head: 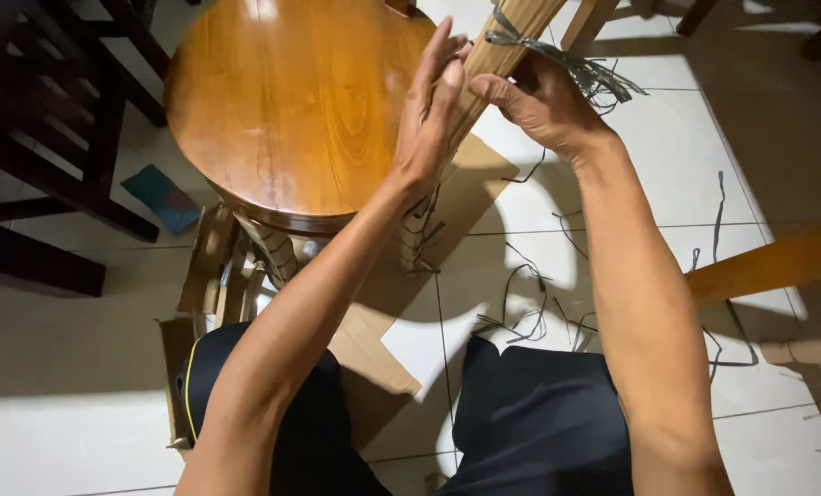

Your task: Wrapping a wooden stool leg with cardboard and securing it with plastic ties

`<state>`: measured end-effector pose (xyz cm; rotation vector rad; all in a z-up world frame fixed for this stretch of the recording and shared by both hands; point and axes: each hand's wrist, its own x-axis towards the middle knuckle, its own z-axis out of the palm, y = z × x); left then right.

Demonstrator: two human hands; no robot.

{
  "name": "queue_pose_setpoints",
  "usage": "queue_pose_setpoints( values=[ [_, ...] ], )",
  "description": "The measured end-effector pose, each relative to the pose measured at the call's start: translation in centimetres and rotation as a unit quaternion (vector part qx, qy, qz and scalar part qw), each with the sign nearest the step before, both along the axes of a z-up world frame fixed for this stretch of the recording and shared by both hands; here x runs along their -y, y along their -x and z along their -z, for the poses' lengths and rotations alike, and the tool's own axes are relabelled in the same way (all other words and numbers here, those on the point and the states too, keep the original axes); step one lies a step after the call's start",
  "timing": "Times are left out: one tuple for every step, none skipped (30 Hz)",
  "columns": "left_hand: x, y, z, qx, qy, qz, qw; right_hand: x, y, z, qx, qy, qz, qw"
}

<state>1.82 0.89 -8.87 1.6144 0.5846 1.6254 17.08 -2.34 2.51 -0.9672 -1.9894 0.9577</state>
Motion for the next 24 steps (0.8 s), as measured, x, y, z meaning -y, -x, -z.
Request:
queue_pose_setpoints(
  values=[
    [0.1,-0.3,-1.2,0.02,0.004,-0.029,0.999,-0.3,-0.2,0.3,0.001,0.02,0.022,1.0],
    [0.4,-0.6,-2.2,0.04,0.009,-0.058,0.997,-0.4,-0.5,0.7,0.002,0.043,0.045,0.998],
    [1.1,-0.4,-3.2,0.04,0.01,-0.057,0.998,-0.3,-0.4,0.8,0.002,0.044,0.046,0.998],
    [1.7,-0.2,-4.3,0.064,-0.014,-0.083,0.994,-0.2,-0.4,0.8,-0.013,0.047,0.045,0.998],
    [2.2,-0.1,-5.4,0.088,-0.037,-0.108,0.989,-0.1,-0.4,0.7,-0.029,0.05,0.044,0.997],
    [2.5,0.2,-5.5,0.089,-0.038,-0.109,0.989,0.0,-0.3,0.7,-0.028,0.049,0.043,0.997],
    [2.7,0.4,-5.6,0.094,-0.026,-0.111,0.989,0.1,-0.2,0.6,-0.013,0.036,0.058,0.998],
    [2.9,0.8,-5.8,0.099,-0.015,-0.113,0.989,0.2,0.0,0.6,0.002,0.022,0.073,0.997],
    [2.3,1.1,-5.1,0.099,-0.016,-0.114,0.988,0.4,0.1,0.4,0.001,0.02,0.072,0.997],
    [1.6,1.4,-4.4,0.083,-0.015,-0.115,0.99,0.6,0.2,0.3,0.037,0.01,0.088,0.995],
    [0.9,1.7,-3.6,0.067,-0.013,-0.116,0.991,0.8,0.4,0.2,0.073,-0.001,0.105,0.992],
    [1.0,2.2,-3.6,0.067,-0.012,-0.116,0.991,1.3,0.4,-0.2,0.072,0.0,0.104,0.992],
    [1.1,2.7,-3.6,0.045,-0.023,-0.141,0.989,1.9,0.4,-0.5,0.125,-0.054,0.132,0.982],
    [1.3,3.0,-3.5,0.024,-0.033,-0.165,0.985,2.5,0.2,-0.8,0.178,-0.108,0.16,0.965],
    [1.5,3.6,-3.6,0.025,-0.032,-0.164,0.986,2.5,-0.6,-0.1,0.179,-0.107,0.161,0.965],
    [1.6,4.1,-3.9,0.025,-0.034,-0.163,0.986,2.4,-1.5,0.5,0.198,-0.11,0.18,0.957],
    [1.6,4.7,-4.1,0.024,-0.036,-0.161,0.986,2.3,-2.4,1.1,0.217,-0.113,0.199,0.949],
    [2.2,5.3,-4.5,0.024,-0.035,-0.16,0.986,2.7,-2.7,1.2,0.217,-0.113,0.2,0.949],
    [2.8,5.9,-4.8,-0.011,-0.046,-0.174,0.984,3.1,-3.1,1.3,0.231,-0.2,0.196,0.932],
    [3.3,6.3,-5.1,-0.044,-0.057,-0.187,0.98,3.5,-3.5,1.4,0.244,-0.285,0.19,0.908],
    [3.5,6.6,-5.3,-0.044,-0.057,-0.185,0.98,3.6,-3.4,1.7,0.245,-0.284,0.191,0.907],
    [3.7,6.8,-5.4,-0.07,-0.101,-0.188,0.975,3.8,-3.3,2.1,0.252,-0.357,0.184,0.88],
    [4.0,7.0,-5.5,-0.096,-0.144,-0.19,0.966,3.9,-3.3,2.4,0.257,-0.428,0.175,0.849],
    [3.7,6.8,-5.1,-0.095,-0.143,-0.191,0.967,3.9,-3.2,2.9,0.258,-0.427,0.174,0.849]
  ],
)
